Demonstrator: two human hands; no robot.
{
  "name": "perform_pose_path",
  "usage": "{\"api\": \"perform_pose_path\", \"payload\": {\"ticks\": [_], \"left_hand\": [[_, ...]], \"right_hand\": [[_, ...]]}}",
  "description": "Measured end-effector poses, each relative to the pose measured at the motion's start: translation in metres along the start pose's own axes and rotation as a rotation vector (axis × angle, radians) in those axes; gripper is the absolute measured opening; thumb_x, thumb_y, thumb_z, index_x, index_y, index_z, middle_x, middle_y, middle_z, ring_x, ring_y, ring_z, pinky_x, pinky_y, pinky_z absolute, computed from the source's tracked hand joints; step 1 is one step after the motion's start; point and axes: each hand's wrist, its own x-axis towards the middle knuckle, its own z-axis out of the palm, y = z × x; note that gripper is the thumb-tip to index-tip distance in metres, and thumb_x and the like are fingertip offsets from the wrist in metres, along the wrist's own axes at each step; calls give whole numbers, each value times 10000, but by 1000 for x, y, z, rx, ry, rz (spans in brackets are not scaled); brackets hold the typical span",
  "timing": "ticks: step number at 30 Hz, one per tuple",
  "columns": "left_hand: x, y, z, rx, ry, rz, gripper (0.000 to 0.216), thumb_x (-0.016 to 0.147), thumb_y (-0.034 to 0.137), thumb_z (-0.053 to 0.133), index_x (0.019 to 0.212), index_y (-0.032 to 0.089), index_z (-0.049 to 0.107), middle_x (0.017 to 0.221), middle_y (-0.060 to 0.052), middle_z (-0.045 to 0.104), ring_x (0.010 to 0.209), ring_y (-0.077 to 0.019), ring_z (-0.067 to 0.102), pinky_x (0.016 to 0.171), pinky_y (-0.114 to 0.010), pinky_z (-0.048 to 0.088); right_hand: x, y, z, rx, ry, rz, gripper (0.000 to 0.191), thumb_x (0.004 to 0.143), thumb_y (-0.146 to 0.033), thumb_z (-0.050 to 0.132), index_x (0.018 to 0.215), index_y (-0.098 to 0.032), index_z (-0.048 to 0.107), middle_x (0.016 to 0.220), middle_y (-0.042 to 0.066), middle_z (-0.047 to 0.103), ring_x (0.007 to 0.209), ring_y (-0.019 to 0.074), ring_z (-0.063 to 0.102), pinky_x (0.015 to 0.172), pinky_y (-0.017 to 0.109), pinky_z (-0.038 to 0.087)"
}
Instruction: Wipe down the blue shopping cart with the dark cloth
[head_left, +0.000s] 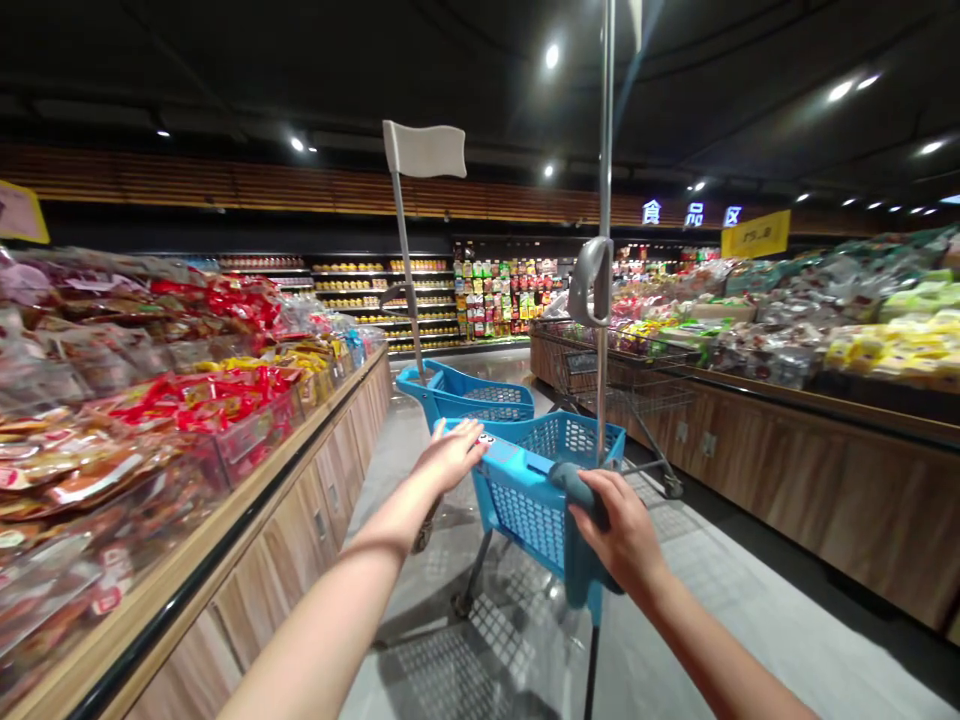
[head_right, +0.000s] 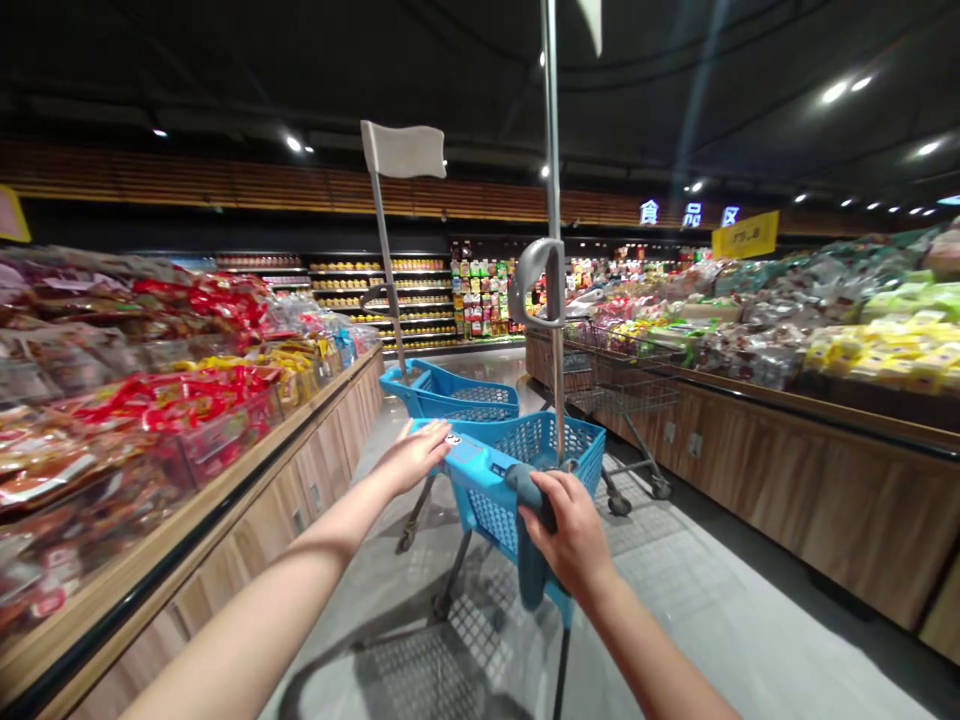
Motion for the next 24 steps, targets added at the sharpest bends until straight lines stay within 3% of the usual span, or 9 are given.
{"api": "perform_pose_path", "payload": {"ticks": [4,8,13,17,21,24], "left_hand": [[8,-20,-2,18,-22,-36,508,990,503,252,1298,244,563,1419,-83,525,1402,-252,354,1162,-571,109],[4,-6,-6,37,19,108,454,987,499,294,1127,268,660,1245,-30,673,1392,-237,373,1181,-526,-6],[-8,32,-27,45,31,302,463,956,556,366,974,242,706,1067,-47,742,1357,-279,422,1174,-543,-5],[-22,38,-34,-5,13,382,455,935,575,413,1128,257,674,1239,-62,672,1393,-289,362,1175,-542,61],[-23,29,-18,-33,12,285,517,933,590,393,1269,262,607,1446,-74,495,1417,-315,310,1151,-574,146],[-18,23,-5,-12,30,204,469,960,549,350,1191,288,663,1412,-41,531,1411,-290,330,1146,-587,160]], "right_hand": [[-5,17,-11,-22,23,-52,355,871,-272,590,1214,-236,505,1102,90,577,1000,241,588,856,408,519],[-9,39,-33,-62,70,4,301,874,-291,560,1166,-219,532,1061,80,593,966,236,592,844,396,505],[-10,66,-69,-147,86,274,294,897,-427,503,1088,-219,587,1007,56,637,920,232,607,823,370,491],[-2,78,-86,-288,38,445,352,925,-483,413,1071,-225,603,1021,56,659,942,250,607,819,379,474],[14,71,-75,-386,18,393,370,951,-459,364,1050,-210,618,1013,73,651,956,248,598,830,369,459],[29,46,-47,-413,-59,284,357,964,-423,368,1017,-209,648,968,81,657,893,234,603,797,351,452]]}}
